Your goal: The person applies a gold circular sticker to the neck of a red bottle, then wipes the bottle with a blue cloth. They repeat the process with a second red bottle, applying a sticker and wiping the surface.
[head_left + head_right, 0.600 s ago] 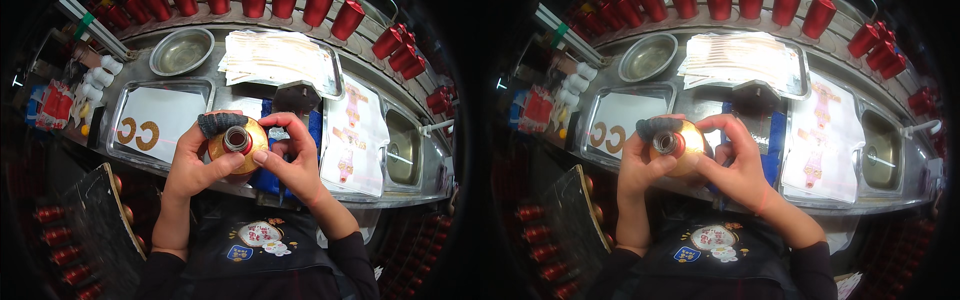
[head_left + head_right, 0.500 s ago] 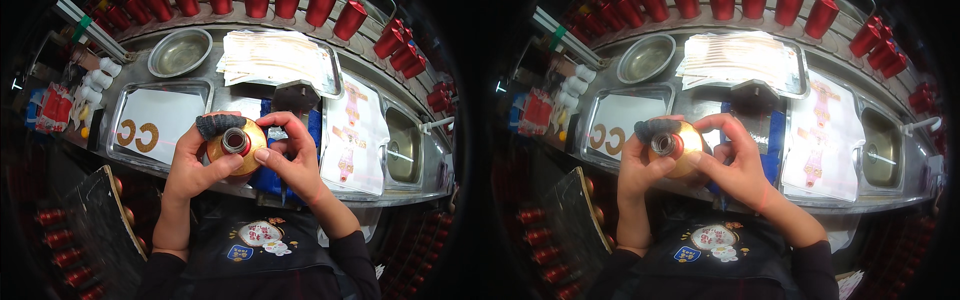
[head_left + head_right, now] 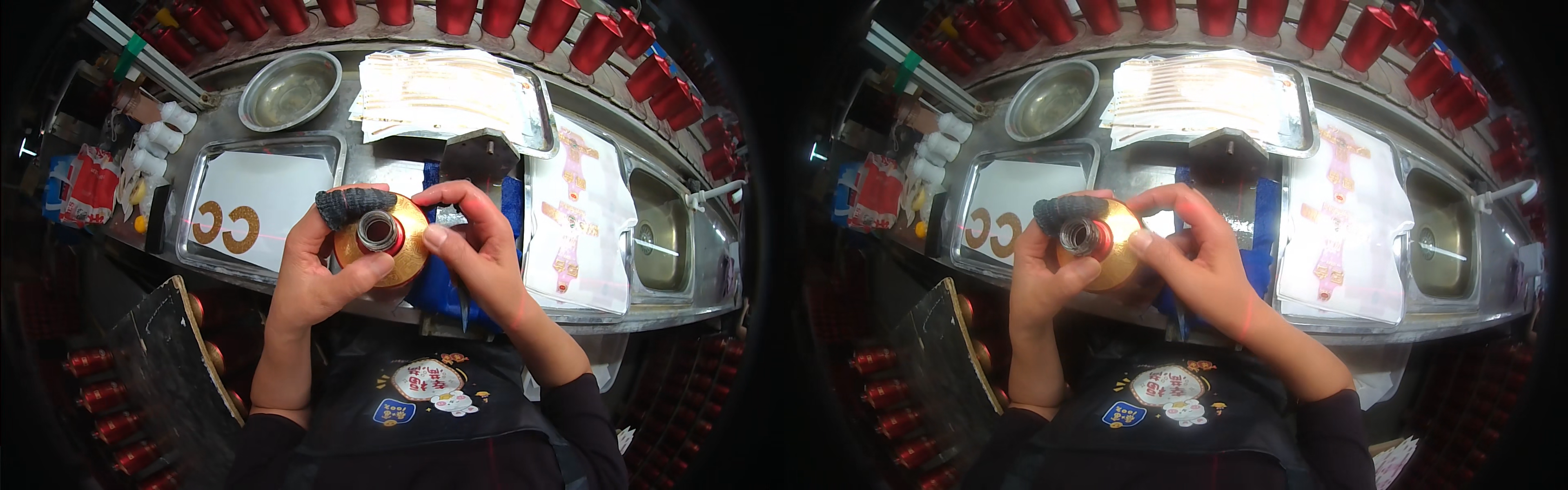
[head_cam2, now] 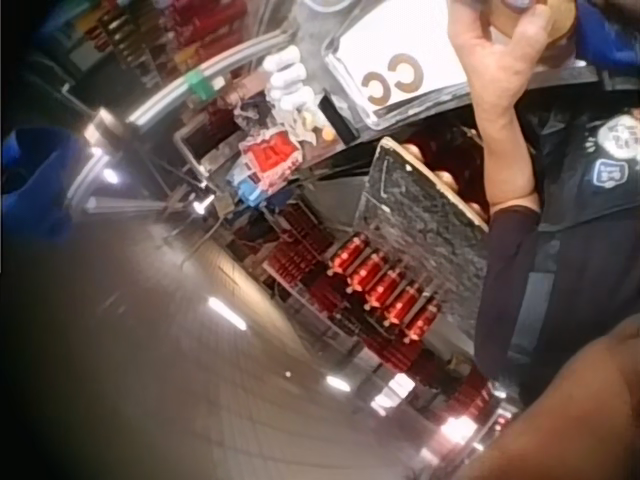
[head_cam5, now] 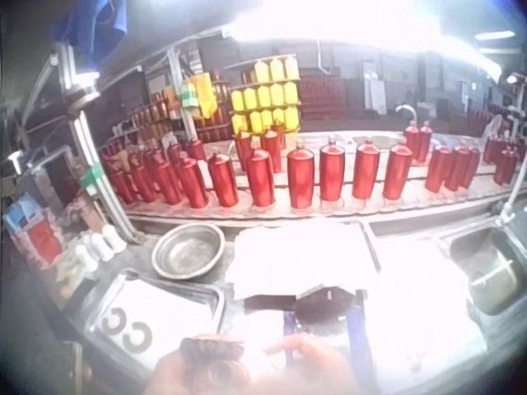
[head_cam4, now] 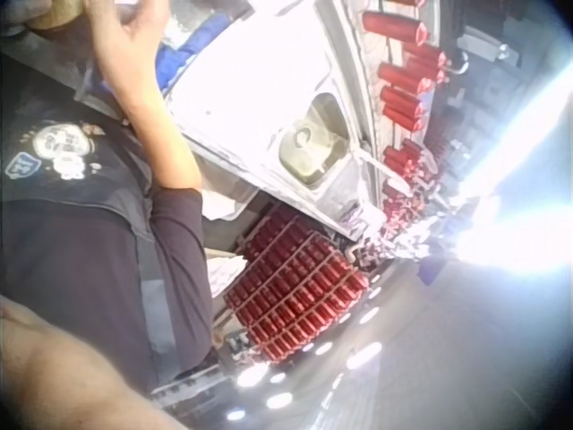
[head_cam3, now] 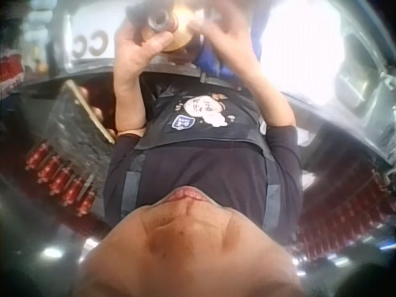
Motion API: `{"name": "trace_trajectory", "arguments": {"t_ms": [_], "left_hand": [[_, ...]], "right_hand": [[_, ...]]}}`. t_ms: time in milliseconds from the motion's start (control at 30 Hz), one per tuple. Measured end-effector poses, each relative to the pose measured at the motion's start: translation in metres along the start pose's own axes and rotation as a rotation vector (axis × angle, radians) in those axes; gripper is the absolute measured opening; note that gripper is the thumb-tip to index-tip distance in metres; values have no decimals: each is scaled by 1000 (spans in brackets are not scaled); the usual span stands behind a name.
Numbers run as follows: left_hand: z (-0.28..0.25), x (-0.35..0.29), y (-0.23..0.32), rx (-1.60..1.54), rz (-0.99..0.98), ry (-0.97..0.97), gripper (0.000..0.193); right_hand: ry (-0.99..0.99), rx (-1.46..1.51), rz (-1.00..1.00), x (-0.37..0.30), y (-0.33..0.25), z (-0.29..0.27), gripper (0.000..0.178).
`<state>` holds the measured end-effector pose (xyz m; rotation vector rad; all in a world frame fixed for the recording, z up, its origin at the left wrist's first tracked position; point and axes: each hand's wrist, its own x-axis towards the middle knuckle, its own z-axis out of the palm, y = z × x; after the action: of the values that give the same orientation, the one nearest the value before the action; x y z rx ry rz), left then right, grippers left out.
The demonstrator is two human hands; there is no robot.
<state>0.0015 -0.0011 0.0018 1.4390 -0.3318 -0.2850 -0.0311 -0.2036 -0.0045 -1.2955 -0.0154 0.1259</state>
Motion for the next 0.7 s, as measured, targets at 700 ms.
{"name": "trace_trajectory", "arguments": {"t_ms": [700], "left_hand": [[11,-2,-2,-15,60,47,53]], "right_hand": [[-18,-287,-119,-1,5,-6,38]]}}
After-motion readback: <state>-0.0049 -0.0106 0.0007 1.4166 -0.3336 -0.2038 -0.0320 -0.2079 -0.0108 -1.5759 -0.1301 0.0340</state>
